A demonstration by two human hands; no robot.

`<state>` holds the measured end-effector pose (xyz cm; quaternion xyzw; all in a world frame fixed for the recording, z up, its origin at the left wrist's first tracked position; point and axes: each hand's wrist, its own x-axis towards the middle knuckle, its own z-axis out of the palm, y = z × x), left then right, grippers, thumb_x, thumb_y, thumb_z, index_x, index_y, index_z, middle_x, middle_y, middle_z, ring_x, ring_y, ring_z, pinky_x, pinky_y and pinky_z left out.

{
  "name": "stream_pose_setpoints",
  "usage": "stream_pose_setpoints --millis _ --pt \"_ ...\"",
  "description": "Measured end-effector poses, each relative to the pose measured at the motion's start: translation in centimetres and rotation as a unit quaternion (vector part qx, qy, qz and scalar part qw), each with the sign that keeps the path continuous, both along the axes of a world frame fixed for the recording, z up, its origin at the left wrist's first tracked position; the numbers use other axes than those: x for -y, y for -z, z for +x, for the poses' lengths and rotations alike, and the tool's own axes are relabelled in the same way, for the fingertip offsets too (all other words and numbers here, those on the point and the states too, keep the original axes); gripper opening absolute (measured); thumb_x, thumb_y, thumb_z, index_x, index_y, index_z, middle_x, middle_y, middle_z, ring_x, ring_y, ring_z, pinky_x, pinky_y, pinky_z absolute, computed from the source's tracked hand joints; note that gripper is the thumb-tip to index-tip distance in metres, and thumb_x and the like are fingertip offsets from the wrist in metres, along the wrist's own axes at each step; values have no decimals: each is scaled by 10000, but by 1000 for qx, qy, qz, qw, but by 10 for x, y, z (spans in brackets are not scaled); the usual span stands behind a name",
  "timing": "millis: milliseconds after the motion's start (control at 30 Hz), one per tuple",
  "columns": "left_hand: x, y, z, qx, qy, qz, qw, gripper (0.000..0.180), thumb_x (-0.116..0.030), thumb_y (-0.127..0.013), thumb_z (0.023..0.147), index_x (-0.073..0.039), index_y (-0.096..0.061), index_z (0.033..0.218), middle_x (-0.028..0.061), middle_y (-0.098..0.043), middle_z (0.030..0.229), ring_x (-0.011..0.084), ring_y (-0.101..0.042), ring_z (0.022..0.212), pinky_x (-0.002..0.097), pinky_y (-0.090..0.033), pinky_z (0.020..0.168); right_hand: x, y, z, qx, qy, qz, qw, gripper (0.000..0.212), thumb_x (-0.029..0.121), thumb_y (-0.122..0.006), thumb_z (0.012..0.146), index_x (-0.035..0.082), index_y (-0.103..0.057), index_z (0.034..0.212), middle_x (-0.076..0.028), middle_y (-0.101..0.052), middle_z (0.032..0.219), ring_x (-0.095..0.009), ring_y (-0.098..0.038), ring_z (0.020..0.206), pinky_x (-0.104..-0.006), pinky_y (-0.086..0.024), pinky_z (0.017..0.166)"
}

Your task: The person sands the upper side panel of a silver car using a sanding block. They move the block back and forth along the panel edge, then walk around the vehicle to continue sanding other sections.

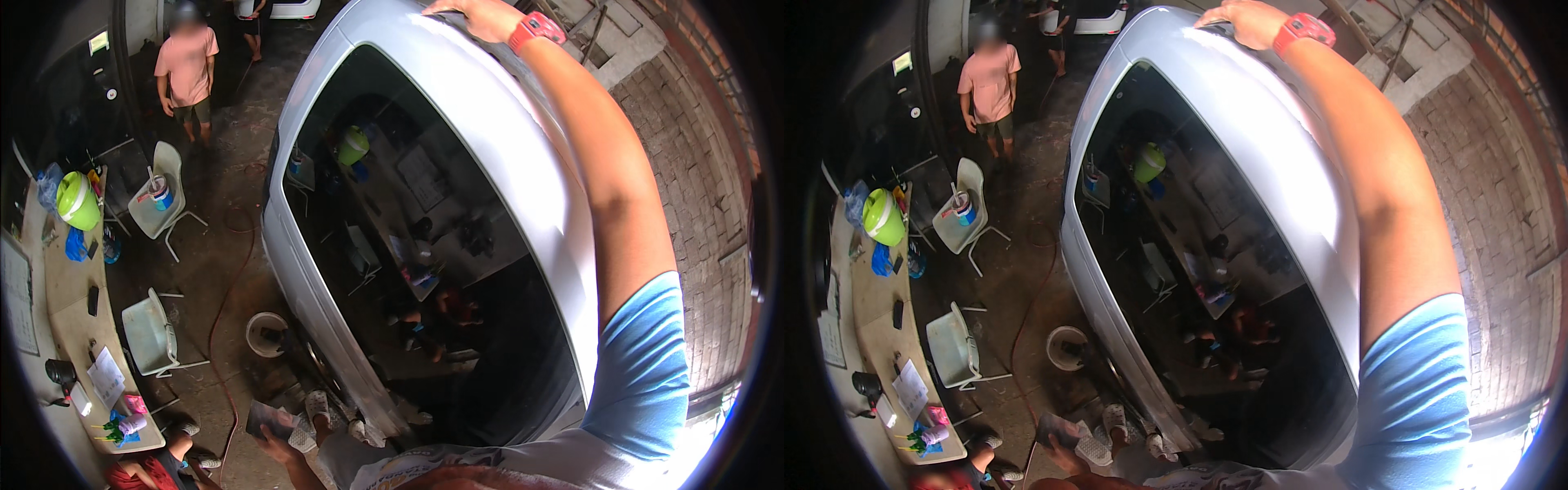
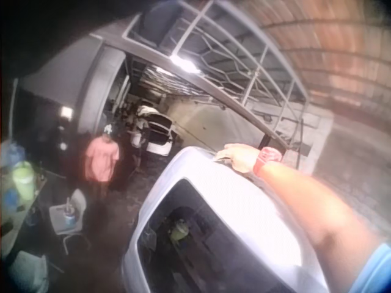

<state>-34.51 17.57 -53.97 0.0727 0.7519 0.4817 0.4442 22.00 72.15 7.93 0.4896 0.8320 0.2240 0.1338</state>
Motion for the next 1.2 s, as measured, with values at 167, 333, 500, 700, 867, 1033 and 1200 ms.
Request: stream_pose_setpoints --millis 167,333,500,700,867,1033,1200 --pt "2 -1 -8 -16 6 8 1000 777 -408 -647 1109 112 -391 1627 306 -539 1588 411 -605 1387 476 -474 1194 -19 17 2 -28 -13 -1 1000 531 23 -617 849 132 -722 1357 -114 -723 1426 -410 -592 1418 -478 -434 1259" --pt "-9 -13 3 -31 23 -33 999 851 -458 -658 1092 112 -359 1649 322 -524 1598 435 -594 1401 483 -479 1188 20 10 -16 -84 23 -36 996 574 -42 -592 884 160 -703 1410 -124 -706 1381 -384 -615 1377 -466 -476 1215" --pt "-32 -32 21 -10 51 20 998 910 -509 -665 1077 105 -340 1666 327 -512 1609 443 -586 1413 488 -479 1188 58 19 -15 -83 23 -11 996 695 -159 -562 942 237 -662 1504 -95 -647 1396 -335 -664 1293 -447 -547 1139" --pt "-27 -9 9 -18 34 42 998 884 -495 -662 1082 104 -357 1657 329 -510 1610 431 -589 1406 491 -473 1191 88 13 -16 -75 9 -24 997 721 -175 -540 921 235 -684 1496 -104 -641 1435 -353 -652 1320 -445 -540 1150" --pt "-2 17 -14 5 14 75 997 791 -443 -646 1102 107 -411 1620 312 -533 1589 413 -597 1393 487 -469 1187 85 -13 -21 -67 12 -51 996 838 -219 -460 822 234 -692 1488 -142 -656 1381 -378 -616 1348 -459 -503 1187" --pt "-8 -8 -9 -46 4 -30 998 749 -409 -651 1102 106 -437 1602 296 -557 1568 394 -604 1380 480 -462 1190 40 -15 -11 -36 68 28 997 826 -180 -515 815 267 -686 1488 -138 -664 1347 -388 -628 1327 -482 -513 1166" --pt "-4 0 -7 -18 15 26 999 760 -407 -666 1090 102 -439 1607 287 -571 1560 395 -613 1362 473 -463 1188 -2 4 -4 -47 6 71 996 574 -5 -593 864 207 -745 1375 -152 -727 1379 -391 -604 1402 -474 -473 1205"
